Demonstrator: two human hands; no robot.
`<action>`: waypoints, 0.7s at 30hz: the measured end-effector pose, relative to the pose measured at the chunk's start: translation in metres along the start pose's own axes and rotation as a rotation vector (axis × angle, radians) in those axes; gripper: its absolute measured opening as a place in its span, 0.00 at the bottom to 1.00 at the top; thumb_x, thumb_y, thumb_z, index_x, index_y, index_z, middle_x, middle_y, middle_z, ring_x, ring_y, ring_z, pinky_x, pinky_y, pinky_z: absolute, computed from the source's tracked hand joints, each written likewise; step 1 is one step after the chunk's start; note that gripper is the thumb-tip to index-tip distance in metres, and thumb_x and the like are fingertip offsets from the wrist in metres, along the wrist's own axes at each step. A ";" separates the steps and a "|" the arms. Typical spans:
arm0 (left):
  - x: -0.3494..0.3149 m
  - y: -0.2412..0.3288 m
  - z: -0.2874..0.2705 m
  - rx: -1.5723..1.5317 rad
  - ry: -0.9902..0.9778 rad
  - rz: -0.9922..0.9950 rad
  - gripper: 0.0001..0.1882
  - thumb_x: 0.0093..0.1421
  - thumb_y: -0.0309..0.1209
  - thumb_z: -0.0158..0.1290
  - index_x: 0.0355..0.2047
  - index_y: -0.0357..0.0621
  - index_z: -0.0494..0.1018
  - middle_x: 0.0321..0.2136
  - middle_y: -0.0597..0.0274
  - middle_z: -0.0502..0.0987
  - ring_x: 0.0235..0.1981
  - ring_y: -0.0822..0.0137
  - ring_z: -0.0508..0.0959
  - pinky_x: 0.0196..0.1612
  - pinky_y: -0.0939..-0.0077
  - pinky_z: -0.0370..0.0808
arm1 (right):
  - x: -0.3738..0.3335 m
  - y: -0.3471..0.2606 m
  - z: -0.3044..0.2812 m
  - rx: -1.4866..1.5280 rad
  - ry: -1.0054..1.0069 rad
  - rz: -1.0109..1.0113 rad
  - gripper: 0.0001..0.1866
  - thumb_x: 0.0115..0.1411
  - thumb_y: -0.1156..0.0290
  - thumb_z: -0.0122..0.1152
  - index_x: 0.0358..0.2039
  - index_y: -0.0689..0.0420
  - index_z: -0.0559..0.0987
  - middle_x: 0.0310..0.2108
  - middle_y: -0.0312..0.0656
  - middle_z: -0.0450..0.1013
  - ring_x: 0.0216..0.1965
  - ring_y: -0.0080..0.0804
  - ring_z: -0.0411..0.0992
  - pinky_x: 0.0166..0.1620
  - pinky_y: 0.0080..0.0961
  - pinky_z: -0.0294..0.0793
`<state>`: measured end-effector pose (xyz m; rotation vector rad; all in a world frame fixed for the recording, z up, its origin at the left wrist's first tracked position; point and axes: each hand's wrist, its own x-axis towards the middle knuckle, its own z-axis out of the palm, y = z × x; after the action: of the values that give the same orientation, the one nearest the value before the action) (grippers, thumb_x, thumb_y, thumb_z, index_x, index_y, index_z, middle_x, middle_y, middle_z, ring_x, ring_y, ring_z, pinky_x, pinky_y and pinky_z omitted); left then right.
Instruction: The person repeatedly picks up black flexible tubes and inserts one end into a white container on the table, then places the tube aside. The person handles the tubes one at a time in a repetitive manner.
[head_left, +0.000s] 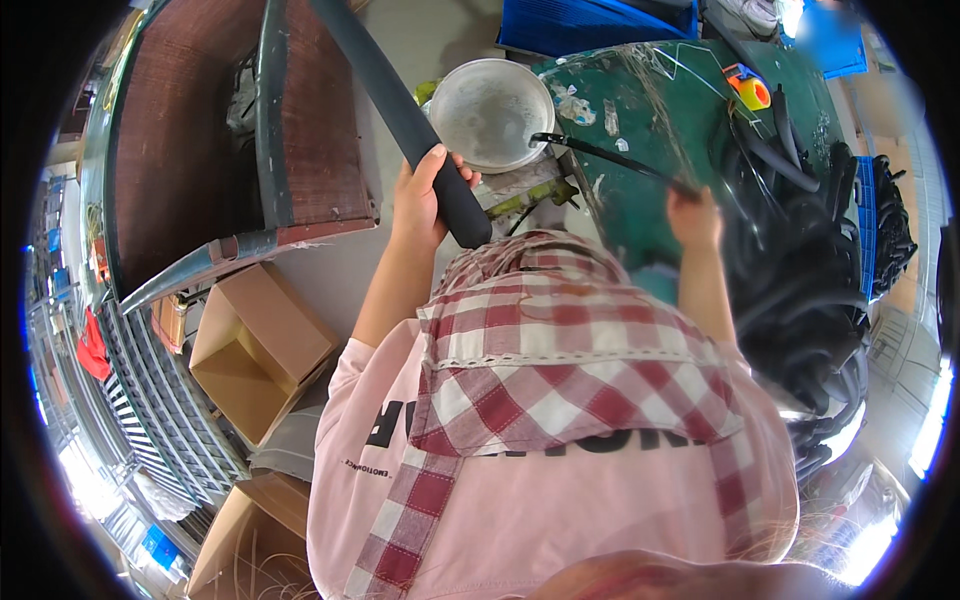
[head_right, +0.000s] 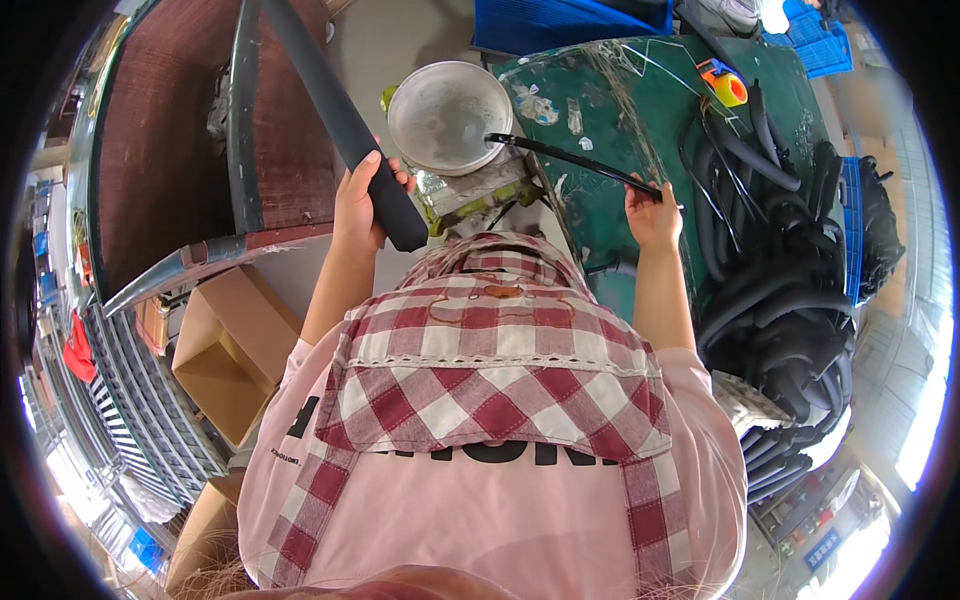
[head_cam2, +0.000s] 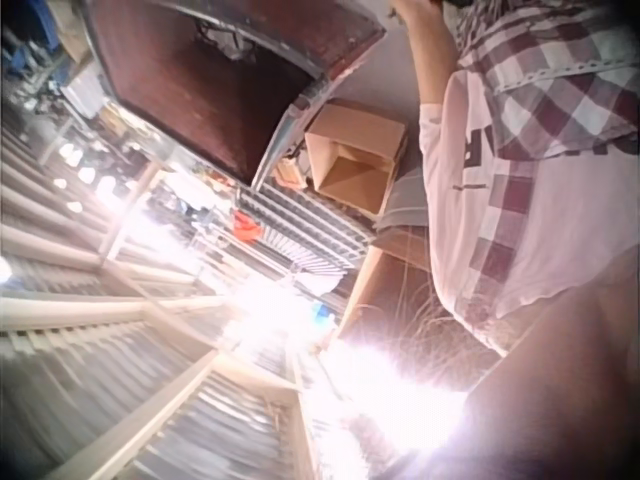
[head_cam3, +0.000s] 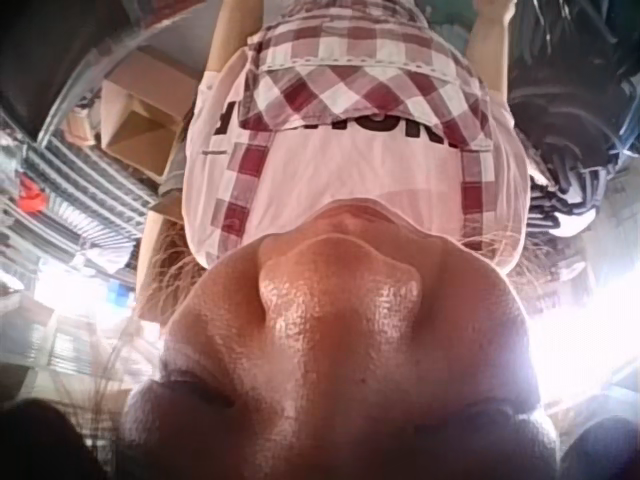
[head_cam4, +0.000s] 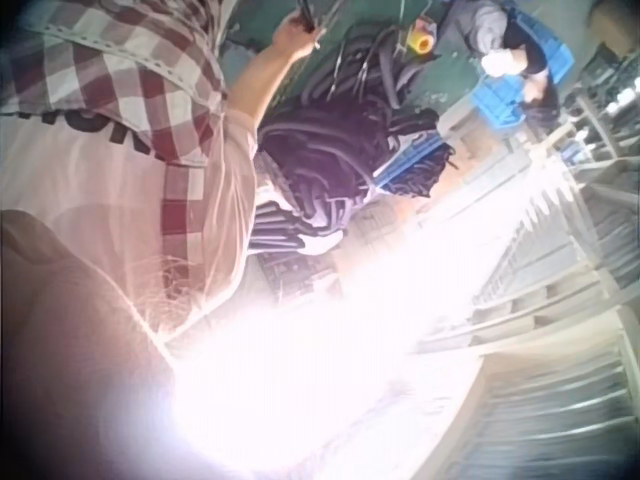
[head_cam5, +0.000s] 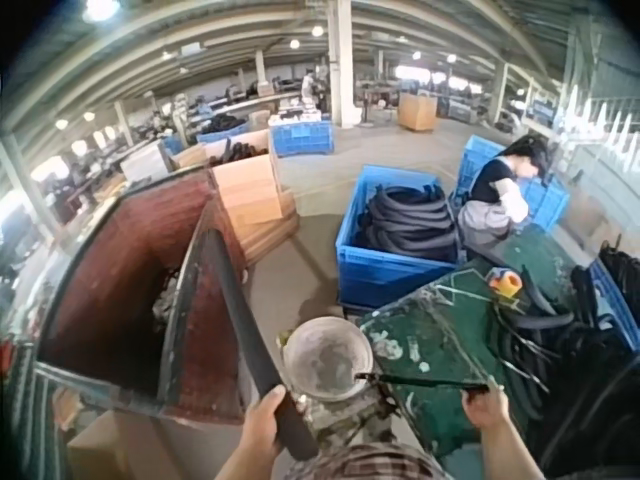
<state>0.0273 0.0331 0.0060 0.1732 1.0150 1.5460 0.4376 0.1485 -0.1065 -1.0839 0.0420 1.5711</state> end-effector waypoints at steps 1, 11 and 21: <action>0.001 -0.002 0.000 0.006 -0.012 0.004 0.22 0.58 0.30 0.51 0.51 0.43 0.59 0.30 0.57 0.70 0.29 0.67 0.72 0.37 0.64 0.73 | -0.025 0.001 0.024 -0.014 0.064 -0.021 0.17 0.69 0.56 0.39 0.37 0.60 0.65 0.42 0.55 0.72 0.44 0.48 0.70 0.44 0.37 0.72; -0.031 -0.005 0.018 0.173 -0.261 -0.038 0.26 0.53 0.29 0.56 0.50 0.40 0.59 0.32 0.55 0.72 0.31 0.63 0.76 0.40 0.64 0.74 | -0.030 -0.006 0.073 0.162 0.045 -0.008 0.21 0.65 0.50 0.35 0.26 0.55 0.61 0.28 0.46 0.65 0.34 0.42 0.65 0.44 0.42 0.64; -0.050 -0.004 0.008 0.199 -0.187 0.043 0.25 0.53 0.28 0.53 0.51 0.39 0.61 0.29 0.56 0.71 0.27 0.66 0.73 0.35 0.68 0.73 | -0.044 -0.043 0.133 0.021 -0.240 -0.221 0.33 0.61 0.34 0.34 0.13 0.50 0.54 0.11 0.30 0.45 0.13 0.23 0.45 0.19 0.21 0.46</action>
<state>0.0488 -0.0067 0.0294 0.4721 1.0201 1.4365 0.3875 0.2040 0.0203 -0.8470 -0.2163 1.4853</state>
